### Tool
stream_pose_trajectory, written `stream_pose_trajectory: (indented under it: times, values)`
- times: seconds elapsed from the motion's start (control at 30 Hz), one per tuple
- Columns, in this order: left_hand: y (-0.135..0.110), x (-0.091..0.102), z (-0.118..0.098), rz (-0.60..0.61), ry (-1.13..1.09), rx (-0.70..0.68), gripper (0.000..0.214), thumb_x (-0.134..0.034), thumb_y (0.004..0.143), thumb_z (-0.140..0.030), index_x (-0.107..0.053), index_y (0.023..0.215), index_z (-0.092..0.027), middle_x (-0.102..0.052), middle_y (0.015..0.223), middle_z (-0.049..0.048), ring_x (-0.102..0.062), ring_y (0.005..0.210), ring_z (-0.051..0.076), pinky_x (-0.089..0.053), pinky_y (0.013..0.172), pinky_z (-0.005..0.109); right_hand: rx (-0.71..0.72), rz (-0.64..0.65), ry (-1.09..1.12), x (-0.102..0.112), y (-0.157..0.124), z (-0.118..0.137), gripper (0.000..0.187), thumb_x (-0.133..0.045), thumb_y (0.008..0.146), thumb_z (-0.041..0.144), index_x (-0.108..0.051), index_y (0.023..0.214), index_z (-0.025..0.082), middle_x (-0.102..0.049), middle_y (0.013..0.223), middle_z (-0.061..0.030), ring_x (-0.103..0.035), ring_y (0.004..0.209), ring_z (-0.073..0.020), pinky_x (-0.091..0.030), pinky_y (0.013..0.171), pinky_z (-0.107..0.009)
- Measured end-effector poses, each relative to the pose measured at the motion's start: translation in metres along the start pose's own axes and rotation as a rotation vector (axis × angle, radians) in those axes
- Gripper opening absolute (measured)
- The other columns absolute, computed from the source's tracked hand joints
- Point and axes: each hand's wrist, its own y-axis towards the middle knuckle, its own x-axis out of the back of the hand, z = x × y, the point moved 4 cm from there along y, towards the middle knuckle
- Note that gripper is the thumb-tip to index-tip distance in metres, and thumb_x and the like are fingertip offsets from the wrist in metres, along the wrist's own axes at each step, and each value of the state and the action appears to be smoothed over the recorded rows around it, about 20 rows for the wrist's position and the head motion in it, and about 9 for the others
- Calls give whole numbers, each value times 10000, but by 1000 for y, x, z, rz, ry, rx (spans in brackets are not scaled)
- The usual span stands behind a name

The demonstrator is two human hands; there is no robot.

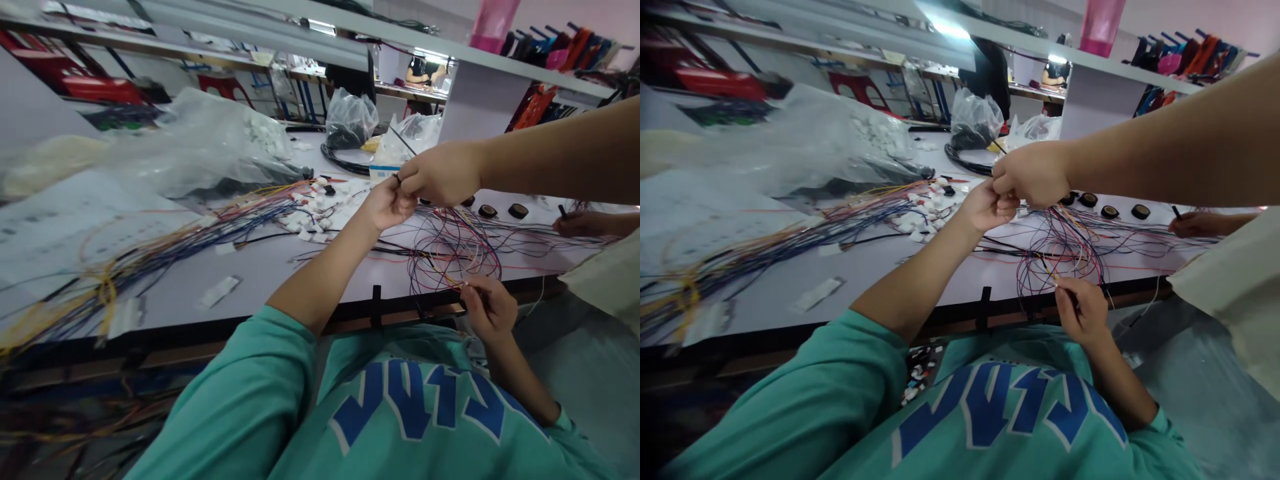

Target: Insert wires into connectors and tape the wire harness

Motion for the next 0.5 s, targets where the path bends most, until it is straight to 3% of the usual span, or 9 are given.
stream_pose_trajectory:
  times: [0.13,0.27,0.4,0.5]
  values:
    - [-2,9,2,-104,-38,-9,304,-257,929,-128,-547,973,-48,-560,551,29,-557,473,88,-456,485,155,-38,-19,25,1,0,-3,102,-578,832,193,-634,907,230,-696,723,13,-624,543,-106,-470,477,-208]
    - [-10,26,8,-162,102,-4,279,-335,911,-98,-512,1111,-17,-605,596,47,-622,544,118,-514,573,204,-28,2,61,-2,9,-1,136,-597,818,165,-636,927,238,-700,746,20,-624,564,-102,-484,506,-214]
    - [-26,45,11,-37,312,-40,256,-450,851,-56,-547,1088,-47,-634,623,44,-634,538,132,-528,562,232,67,8,100,2,32,8,155,-602,812,143,-654,906,255,-700,761,22,-657,683,-128,-528,627,-263]
    - [-42,55,13,96,366,-104,271,-571,785,-66,-598,1054,-91,-645,661,26,-651,571,134,-530,557,221,16,-12,90,9,53,12,146,-602,820,172,-659,901,279,-688,785,24,-650,715,-135,-523,665,-291]
